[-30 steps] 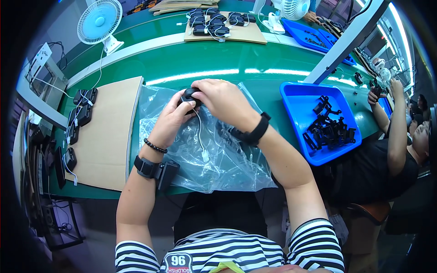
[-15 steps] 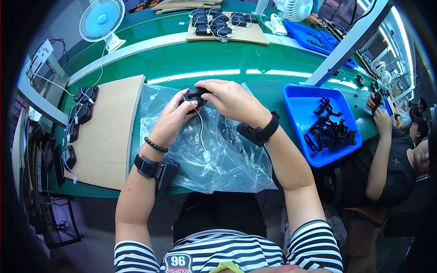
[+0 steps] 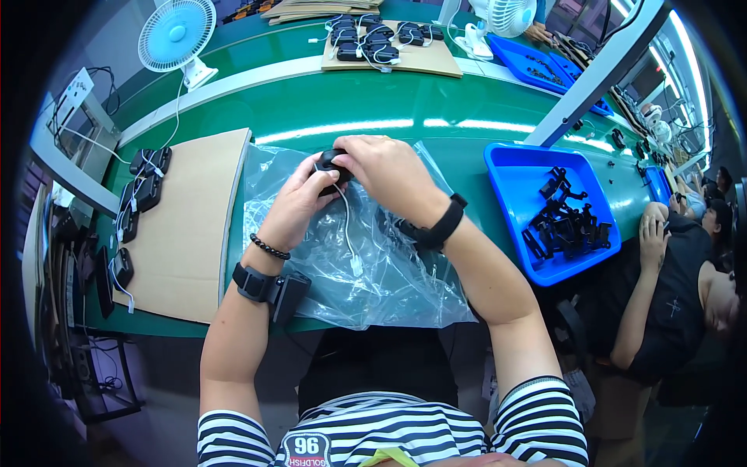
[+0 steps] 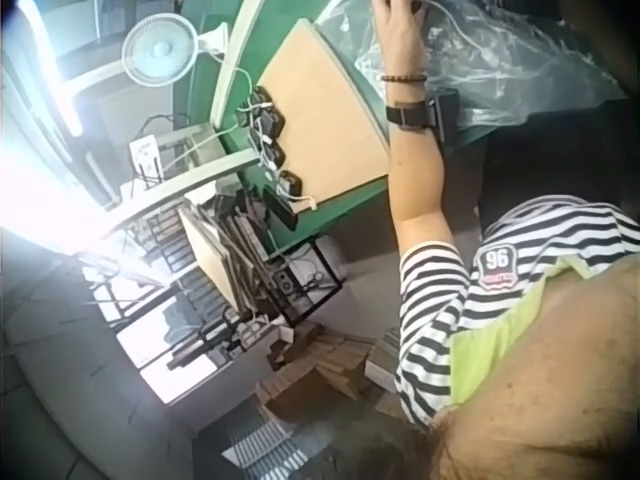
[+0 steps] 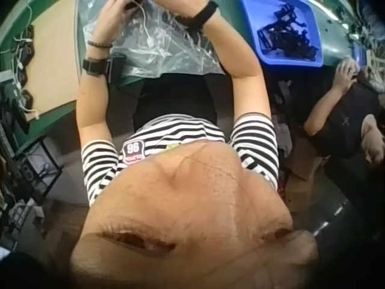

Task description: The person picks up a black electronic component and a metal bracket, fits the bracket onto the component, and presses them together by hand. They then pick up a wire and insert its connector into a port on the component before placing the assembly onto a cardboard sheet.

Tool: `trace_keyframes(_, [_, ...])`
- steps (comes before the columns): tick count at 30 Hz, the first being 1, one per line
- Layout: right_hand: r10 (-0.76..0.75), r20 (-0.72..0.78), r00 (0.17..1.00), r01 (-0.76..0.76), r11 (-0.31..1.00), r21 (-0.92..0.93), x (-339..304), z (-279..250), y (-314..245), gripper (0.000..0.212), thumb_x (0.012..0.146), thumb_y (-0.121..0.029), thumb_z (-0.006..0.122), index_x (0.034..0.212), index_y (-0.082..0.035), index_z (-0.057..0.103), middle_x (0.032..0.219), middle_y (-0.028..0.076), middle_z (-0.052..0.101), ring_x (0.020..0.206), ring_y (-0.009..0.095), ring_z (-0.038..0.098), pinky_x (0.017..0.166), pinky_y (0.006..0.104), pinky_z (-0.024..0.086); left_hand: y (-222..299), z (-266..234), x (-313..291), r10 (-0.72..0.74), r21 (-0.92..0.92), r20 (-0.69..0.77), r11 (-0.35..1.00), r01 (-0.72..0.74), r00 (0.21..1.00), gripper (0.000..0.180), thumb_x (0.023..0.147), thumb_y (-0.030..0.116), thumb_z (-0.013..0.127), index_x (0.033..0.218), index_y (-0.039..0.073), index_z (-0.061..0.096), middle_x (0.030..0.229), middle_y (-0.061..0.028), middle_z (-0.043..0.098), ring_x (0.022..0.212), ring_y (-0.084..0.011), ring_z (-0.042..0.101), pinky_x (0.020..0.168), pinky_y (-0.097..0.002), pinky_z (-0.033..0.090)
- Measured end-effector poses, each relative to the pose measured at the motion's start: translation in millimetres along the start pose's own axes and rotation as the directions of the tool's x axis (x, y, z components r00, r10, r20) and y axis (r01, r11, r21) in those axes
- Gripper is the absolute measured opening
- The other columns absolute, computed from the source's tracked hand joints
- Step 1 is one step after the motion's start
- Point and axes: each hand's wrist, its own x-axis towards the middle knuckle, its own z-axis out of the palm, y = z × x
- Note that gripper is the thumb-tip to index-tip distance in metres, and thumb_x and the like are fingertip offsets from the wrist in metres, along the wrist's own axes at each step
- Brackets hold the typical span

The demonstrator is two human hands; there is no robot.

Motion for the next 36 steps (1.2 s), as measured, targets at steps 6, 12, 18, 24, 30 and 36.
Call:
trace_keyframes(6, [-0.054, -0.074, 0.996, 0.056, 0.998, 0.022, -0.5, 1.6, 3.1, 0.024, 0.095, -0.018, 0.066, 0.113, -0.003, 0.067, 0.104, 0.018, 0.072, 0.096, 0.035, 0.069, 0.082, 0.0408, 0.055, 2.5, 2.8, 1.0, -0.005, 0.024, -0.013, 1.000, 0.005, 1.000, 0.042, 0.101, 0.015, 0.054, 0.141, 0.004, 0.047, 0.131, -0.0079, 0.058, 0.116, -0.0208, 0.060, 0.106, -0.0383, 0.047])
trace_keyframes(12, [-0.007, 0.004, 1.000, 0.007, 0.995, 0.098, -0.2, -7.0, 2.3, 0.021, 0.094, -0.016, 0.066, 0.111, -0.004, 0.067, 0.101, 0.018, 0.072, 0.092, 0.036, 0.070, 0.079, 0.0402, 0.056, -0.6, 0.2, -1.2, -0.005, 0.037, -0.001, 0.999, 0.005, 1.000, 0.043, 0.101, 0.016, 0.055, 0.142, 0.005, 0.047, 0.131, -0.0076, 0.058, 0.116, -0.0196, 0.060, 0.106, -0.0379, 0.047])
trace_keyframes(18, [0.035, 0.032, 0.999, -0.036, 0.999, 0.027, 3.0, -8.9, -6.3, 0.024, 0.094, -0.016, 0.067, 0.114, -0.003, 0.067, 0.103, 0.019, 0.072, 0.091, 0.036, 0.070, 0.076, 0.0395, 0.055, 2.0, 1.8, -2.1, -0.016, 0.026, 0.005, 1.000, 0.016, 1.000, 0.044, 0.101, 0.017, 0.055, 0.143, 0.006, 0.046, 0.130, -0.0068, 0.058, 0.116, -0.0170, 0.060, 0.105, -0.0360, 0.047])
trace_keyframes(24, [0.024, 0.082, 0.996, -0.037, 0.988, 0.153, 1.4, -12.0, -3.2, 0.024, 0.094, -0.016, 0.067, 0.114, -0.003, 0.067, 0.102, 0.019, 0.072, 0.090, 0.036, 0.070, 0.075, 0.0390, 0.055, -0.3, 1.4, -2.5, 0.008, 0.083, 0.019, 0.997, -0.009, 1.000, 0.044, 0.102, 0.018, 0.056, 0.143, 0.007, 0.047, 0.128, -0.0057, 0.058, 0.116, -0.0158, 0.060, 0.104, -0.0340, 0.047])
trace_keyframes(30, [0.050, 0.101, 0.994, -0.073, 0.969, 0.238, 1.9, -17.1, 2.5, 0.023, 0.094, -0.016, 0.067, 0.114, -0.004, 0.068, 0.101, 0.018, 0.072, 0.088, 0.036, 0.070, 0.074, 0.0377, 0.055, -1.2, 1.0, -0.7, 0.031, 0.083, 0.024, 0.996, -0.033, 0.999, 0.048, 0.098, 0.022, 0.063, 0.140, 0.003, 0.048, 0.117, -0.0027, 0.059, 0.105, -0.0088, 0.058, 0.093, -0.0251, 0.050])
trace_keyframes(36, [0.090, 0.064, 0.994, -0.093, 0.995, 0.047, 2.1, -9.5, -4.9, 0.024, 0.094, -0.016, 0.068, 0.114, -0.003, 0.068, 0.100, 0.018, 0.072, 0.089, 0.035, 0.071, 0.075, 0.0367, 0.055, 0.9, 2.4, -2.1, 0.003, 0.052, 0.013, 0.999, -0.004, 1.000, 0.043, 0.103, 0.020, 0.057, 0.143, 0.008, 0.047, 0.124, -0.0043, 0.058, 0.114, -0.0137, 0.059, 0.104, -0.0325, 0.047])
